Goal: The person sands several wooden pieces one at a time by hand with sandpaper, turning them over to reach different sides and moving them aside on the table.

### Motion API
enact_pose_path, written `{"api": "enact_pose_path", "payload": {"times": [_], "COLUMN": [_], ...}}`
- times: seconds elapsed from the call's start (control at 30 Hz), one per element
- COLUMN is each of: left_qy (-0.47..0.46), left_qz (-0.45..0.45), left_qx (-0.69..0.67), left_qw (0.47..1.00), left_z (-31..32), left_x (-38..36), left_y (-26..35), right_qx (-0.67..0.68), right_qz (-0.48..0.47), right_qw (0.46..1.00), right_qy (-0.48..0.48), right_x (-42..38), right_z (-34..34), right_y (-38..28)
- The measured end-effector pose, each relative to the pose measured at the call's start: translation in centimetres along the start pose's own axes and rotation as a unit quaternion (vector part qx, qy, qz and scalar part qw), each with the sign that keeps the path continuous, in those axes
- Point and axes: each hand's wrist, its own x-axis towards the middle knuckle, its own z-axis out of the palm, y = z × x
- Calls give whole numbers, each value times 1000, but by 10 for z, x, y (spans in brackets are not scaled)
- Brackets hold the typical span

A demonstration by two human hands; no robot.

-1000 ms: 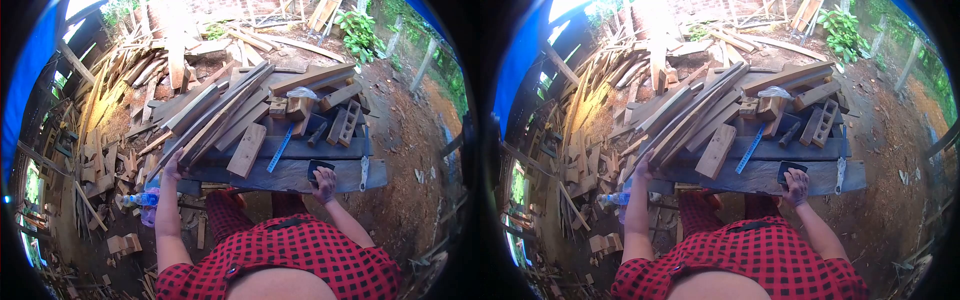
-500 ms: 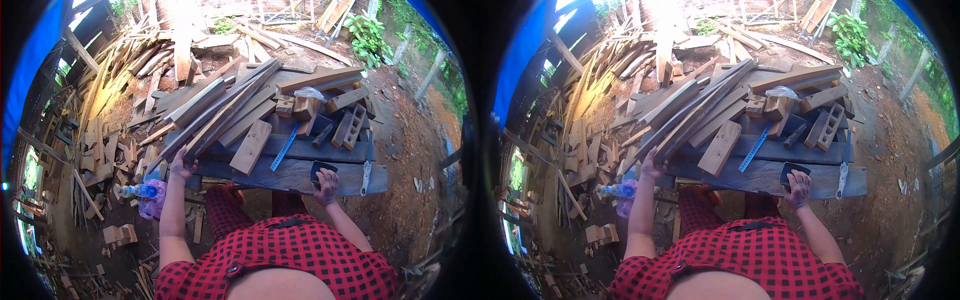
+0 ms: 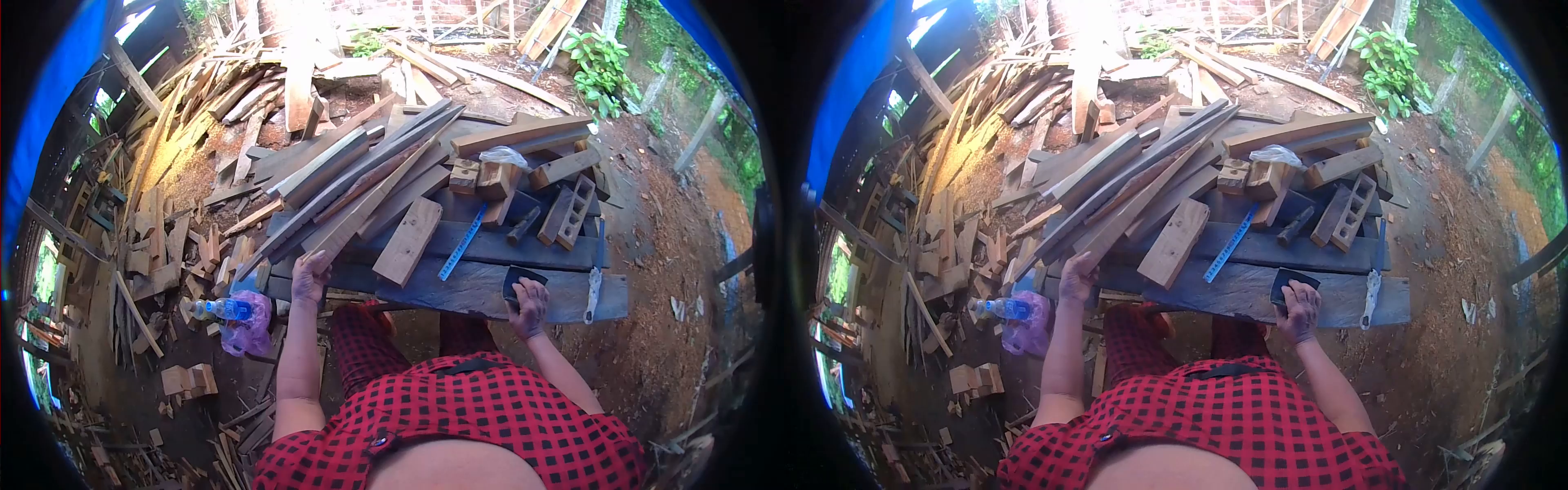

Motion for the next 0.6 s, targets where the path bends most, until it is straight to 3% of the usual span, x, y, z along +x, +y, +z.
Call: {"api": "enact_pose_path", "payload": {"times": [0.03,0.27,0.43,0.6], "left_qy": [-16,-8,1,6], "left_qz": [-17,-43,96,101], "left_qx": [-75,-154,-208,-275], "left_qw": [997,987,973,956], "left_z": [-1,16,36,59], "left_x": [-1,-9,-12,-47], "left_y": [-4,-20,-25,-6], "right_qx": [0,-9,1,4], "right_qz": [-1,6,6,13], "right_qw": [1000,1000,1000,1000], "right_qy": [2,-6,-4,12], "right_x": [-1,-6,-6,-4], "right_z": [0,4,4,-2], "right_y": [-1,5,4,0]}}
